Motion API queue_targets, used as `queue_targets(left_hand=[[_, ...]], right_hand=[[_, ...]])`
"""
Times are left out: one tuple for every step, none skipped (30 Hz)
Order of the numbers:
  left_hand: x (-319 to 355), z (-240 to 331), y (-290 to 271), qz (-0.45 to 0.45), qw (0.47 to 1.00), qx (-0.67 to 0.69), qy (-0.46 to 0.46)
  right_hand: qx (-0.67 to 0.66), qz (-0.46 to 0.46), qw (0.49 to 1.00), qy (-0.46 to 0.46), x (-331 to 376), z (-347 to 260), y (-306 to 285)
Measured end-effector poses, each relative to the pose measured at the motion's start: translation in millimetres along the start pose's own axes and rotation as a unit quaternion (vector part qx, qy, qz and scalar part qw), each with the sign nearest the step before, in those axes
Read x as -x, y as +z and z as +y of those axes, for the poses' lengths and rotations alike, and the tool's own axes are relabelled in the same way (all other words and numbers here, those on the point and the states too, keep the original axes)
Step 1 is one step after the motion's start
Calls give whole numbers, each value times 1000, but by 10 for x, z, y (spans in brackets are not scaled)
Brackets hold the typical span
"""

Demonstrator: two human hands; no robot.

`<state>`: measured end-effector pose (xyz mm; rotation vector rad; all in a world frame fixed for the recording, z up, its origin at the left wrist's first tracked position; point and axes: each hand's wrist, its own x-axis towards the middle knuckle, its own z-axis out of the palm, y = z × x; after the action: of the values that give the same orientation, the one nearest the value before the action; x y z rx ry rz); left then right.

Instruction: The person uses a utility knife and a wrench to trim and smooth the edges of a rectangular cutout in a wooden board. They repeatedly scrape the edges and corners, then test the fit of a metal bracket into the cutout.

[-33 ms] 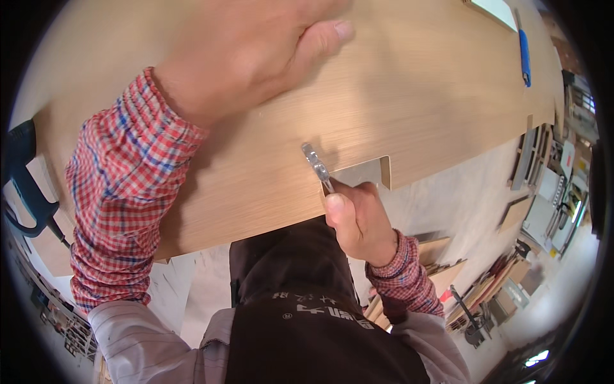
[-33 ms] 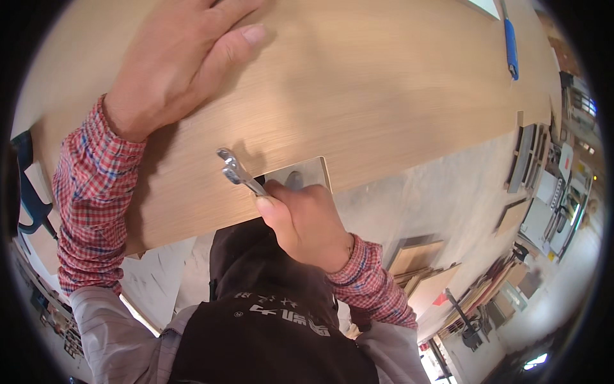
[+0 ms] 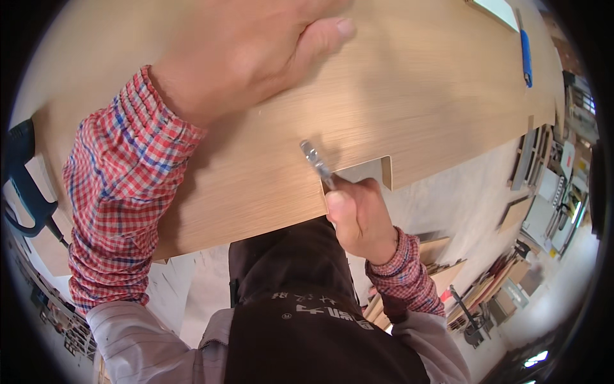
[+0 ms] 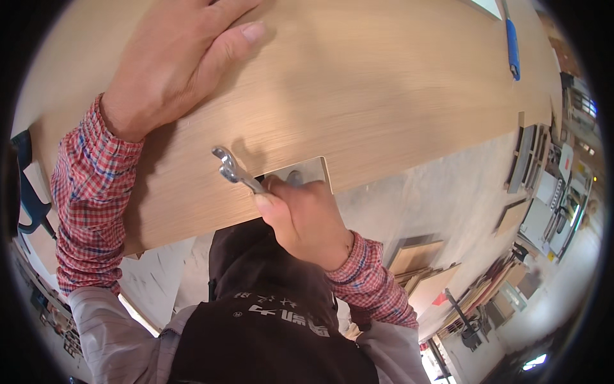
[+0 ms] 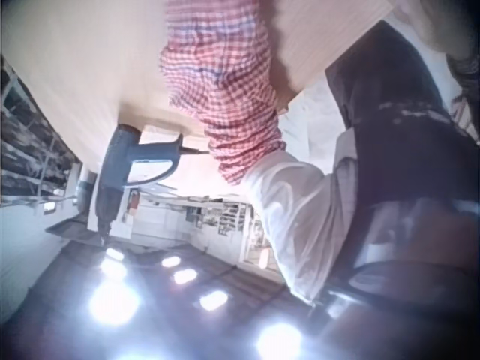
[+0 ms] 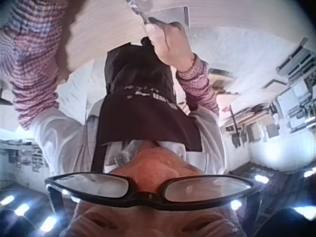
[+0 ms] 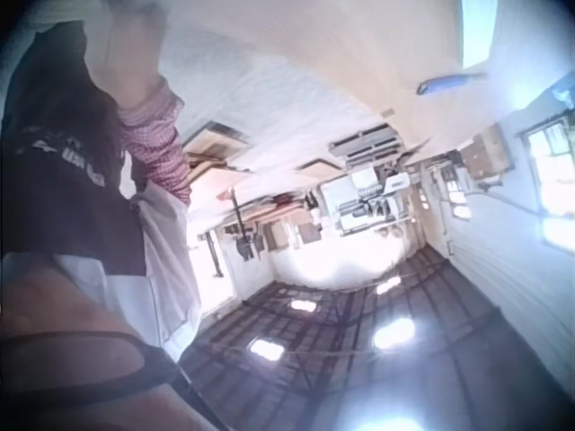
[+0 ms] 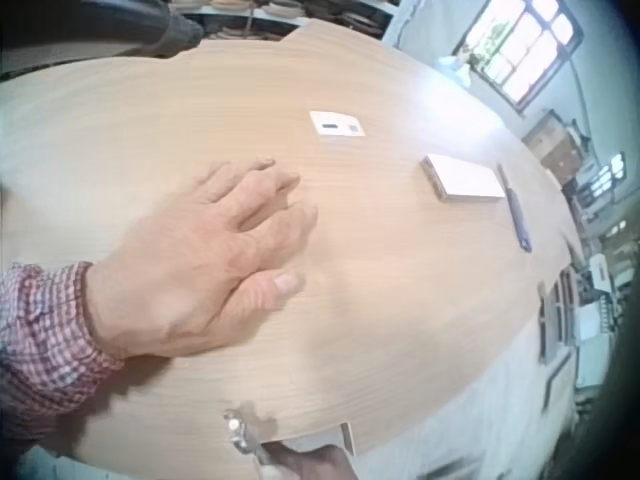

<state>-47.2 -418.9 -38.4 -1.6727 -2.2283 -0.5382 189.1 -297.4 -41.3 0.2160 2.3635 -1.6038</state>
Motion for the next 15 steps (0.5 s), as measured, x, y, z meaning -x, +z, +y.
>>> queue_targets(left_hand=[[-6, -8, -27, -12, 1000, -2, -4], [-11, -3, -28, -19, 1000, -8, -5], [-12, -9, -66, -29, 999, -16, -6], [-30, -5, -89, -34, 999, -29, -4], [-43, -3, -108, -34, 999, -36, -2], [-47, 10, -136, -33, 998, -44, -2], [-48, 24, -157, -28, 998, -47, -4], [-47, 16, -164, -31, 998, -48, -6], [-45, 17, -137, -30, 998, -46, -7], [-38, -21, -92, -38, 998, -41, -9], [-43, -44, -63, -45, 998, -37, -11], [-34, -33, -56, -50, 998, -32, -14], [-29, -18, -54, -55, 998, -27, -18], [-24, -8, -48, -60, 998, -22, -22], [-18, -20, -44, -42, 999, -32, -9]], right_hand=[[-12, 30, 998, -54, -25, 105, 43], [-37, 54, 998, -23, 5, 132, 105], [-63, 79, 995, -1, 21, 110, 177], [-90, 104, 990, 22, 45, 111, 233], [-96, 107, 989, 20, 77, 172, 257], [-102, 109, 989, 17, 120, 231, 278], [-146, 102, 984, 30, 160, 252, 248], [-150, 79, 985, 18, 156, 239, 215], [-152, 60, 987, 8, 163, 239, 185], [-105, 49, 993, 10, 149, 220, 163], [-58, 38, 998, 12, 133, 204, 147], [-16, 23, 999, 16, 126, 206, 159], [8, 76, 997, -8, 73, 212, 208], [-2, 102, 995, -7, 26, 231, 193], [-14, 126, 992, -7, -17, 229, 175]])
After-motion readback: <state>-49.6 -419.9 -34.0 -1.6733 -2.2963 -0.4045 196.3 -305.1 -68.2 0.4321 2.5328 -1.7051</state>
